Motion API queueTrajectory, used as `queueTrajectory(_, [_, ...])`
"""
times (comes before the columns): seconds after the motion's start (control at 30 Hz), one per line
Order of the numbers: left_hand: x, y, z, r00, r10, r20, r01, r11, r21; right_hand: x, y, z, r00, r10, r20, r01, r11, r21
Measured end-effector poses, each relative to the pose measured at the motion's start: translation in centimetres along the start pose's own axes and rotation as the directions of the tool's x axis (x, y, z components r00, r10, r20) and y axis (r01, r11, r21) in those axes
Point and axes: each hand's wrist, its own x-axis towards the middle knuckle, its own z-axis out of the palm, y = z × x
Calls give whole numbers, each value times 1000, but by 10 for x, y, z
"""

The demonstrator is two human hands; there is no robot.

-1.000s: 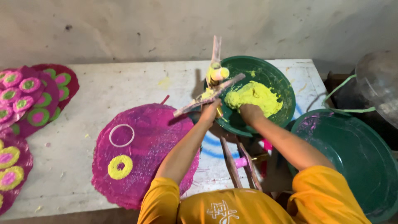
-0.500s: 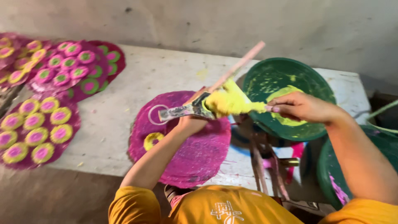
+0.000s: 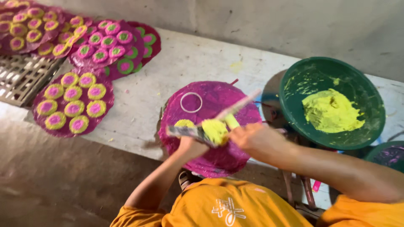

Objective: The person decorates colorful donut-shaped items by hand and using a wooden tool to apply yellow and pink paste.

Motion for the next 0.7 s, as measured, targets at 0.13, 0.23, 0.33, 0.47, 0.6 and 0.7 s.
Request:
queueTrajectory(0.13, [7,-3,-50,992,13,-126,-39,977,-207,-10,14,-83,980,200,19,-199,980,-22])
queueTrajectory(0.23, [9,8,-55,952,169,-255,-136,980,143,22,13,-86,989,139,44,-136,988,-66])
queueTrajectory(0.33, [12,15,-39,938,259,-230,-196,944,265,51,-10,-33,997,53,59,-39,975,-220])
queueTrajectory(0.47, [5,17,-37,974,133,-185,-104,982,159,41,-18,-22,992,-19,123,35,991,-131])
queueTrajectory(0.6, [-4,10,-69,967,34,-254,8,987,161,18,-7,-99,989,122,79,-117,991,-63])
queueTrajectory(0.7, [0,9,-78,941,146,-305,-108,984,139,16,3,-116,990,137,26,-133,985,-106])
